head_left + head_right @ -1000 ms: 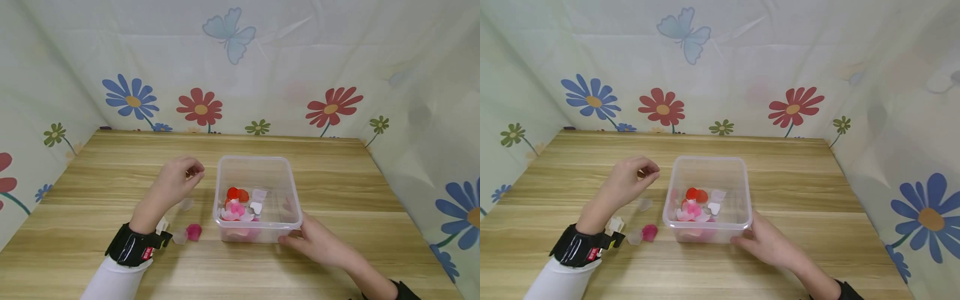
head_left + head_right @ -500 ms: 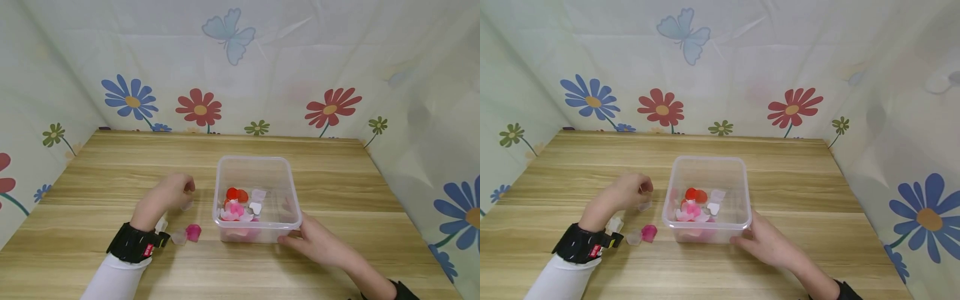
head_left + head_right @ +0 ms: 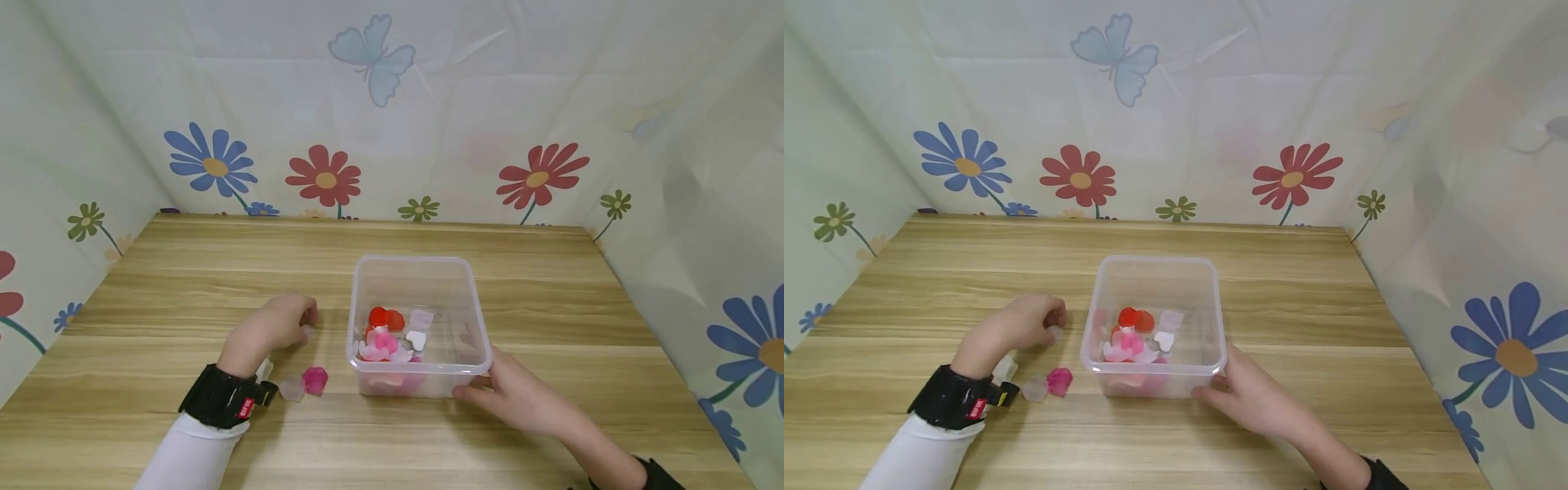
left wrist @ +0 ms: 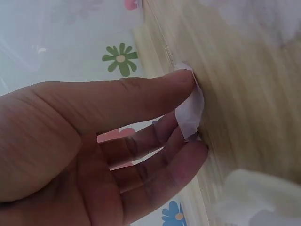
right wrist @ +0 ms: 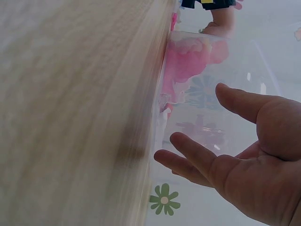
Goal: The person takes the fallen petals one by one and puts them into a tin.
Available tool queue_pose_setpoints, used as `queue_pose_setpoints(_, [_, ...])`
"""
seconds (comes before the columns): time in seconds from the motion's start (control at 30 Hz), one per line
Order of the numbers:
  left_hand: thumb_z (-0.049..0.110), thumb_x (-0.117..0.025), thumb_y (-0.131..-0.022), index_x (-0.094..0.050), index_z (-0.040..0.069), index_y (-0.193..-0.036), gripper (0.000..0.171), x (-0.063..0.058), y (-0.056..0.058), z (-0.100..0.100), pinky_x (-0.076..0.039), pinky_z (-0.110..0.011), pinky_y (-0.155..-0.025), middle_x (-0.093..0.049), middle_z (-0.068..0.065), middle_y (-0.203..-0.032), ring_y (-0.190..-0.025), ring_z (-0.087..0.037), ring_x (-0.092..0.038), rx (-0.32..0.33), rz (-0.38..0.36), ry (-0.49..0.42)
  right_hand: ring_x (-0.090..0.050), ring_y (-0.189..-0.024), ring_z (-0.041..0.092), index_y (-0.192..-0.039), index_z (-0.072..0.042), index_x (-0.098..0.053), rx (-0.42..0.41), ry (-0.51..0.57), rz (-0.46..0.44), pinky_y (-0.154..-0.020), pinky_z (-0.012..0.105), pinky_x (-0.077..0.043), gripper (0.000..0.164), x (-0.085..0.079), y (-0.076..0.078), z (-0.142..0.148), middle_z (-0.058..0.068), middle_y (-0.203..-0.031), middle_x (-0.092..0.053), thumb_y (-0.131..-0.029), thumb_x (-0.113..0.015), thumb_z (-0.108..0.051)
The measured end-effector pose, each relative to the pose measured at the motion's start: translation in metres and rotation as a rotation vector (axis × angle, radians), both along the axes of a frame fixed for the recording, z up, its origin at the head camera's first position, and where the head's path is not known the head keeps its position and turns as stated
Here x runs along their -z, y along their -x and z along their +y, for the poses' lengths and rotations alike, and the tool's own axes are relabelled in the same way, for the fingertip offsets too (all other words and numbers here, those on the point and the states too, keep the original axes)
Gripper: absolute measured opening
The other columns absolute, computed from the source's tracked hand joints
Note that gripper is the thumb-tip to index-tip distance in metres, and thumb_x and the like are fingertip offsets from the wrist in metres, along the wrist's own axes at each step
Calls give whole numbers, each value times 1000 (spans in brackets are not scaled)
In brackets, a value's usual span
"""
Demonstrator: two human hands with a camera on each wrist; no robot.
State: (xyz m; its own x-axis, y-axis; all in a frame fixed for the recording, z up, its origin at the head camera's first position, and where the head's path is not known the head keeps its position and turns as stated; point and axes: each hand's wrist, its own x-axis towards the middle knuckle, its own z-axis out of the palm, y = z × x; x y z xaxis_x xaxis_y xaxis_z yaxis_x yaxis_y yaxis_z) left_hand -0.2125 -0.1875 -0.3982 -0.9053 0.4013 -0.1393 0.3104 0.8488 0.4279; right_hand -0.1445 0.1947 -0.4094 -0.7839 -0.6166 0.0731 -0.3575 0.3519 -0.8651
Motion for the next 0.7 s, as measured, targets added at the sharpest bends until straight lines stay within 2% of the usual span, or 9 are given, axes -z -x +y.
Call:
queue_pose_setpoints(0.23, [-11, -67, -78, -63, 7, -80, 19, 1, 1, 0, -44, -34, -69, -55, -4, -78, -75, -20, -51, -6, 26, -11, -53, -130, 37, -156, 0, -27, -2, -4, 5, -101, 39, -50, 77, 0, 0, 0, 24, -144, -51, -95, -74, -8])
queue_pose_setpoints(0.4, [-12, -63, -80, -63, 6, -78, 18, -1, 2, -1, -44, -33, -65, -55, -4, -75, -72, -19, -51, -12, 64, -58, -52, -132, 38, -158, -1, -25, -2, -12, 1, -102, 39, -49, 80, 0, 1, 0, 25, -147, -48, -95, -74, -8])
queue_pose_setpoints(0.57, [-10, -67, -85, -65, 6, -81, 16, -7, 3, 1, -45, -33, -65, -55, -4, -76, -71, -20, -51, -53, 62, -89, -52, -132, 37, -157, -1, -26, 4, -30, 12, -102, 39, -49, 78, 0, 1, 0, 24, -146, -49, -95, -74, -8])
queue_pose_setpoints(0.7, [-8, -72, -87, -67, 6, -82, 15, -12, 3, 1, -47, -36, -67, -57, -4, -77, -73, -22, -53, -82, 100, -120, -52, -132, 37, -157, -2, -26, 8, -37, 10, -102, 39, -49, 78, 0, 1, 0, 23, -146, -49, -95, -74, -9])
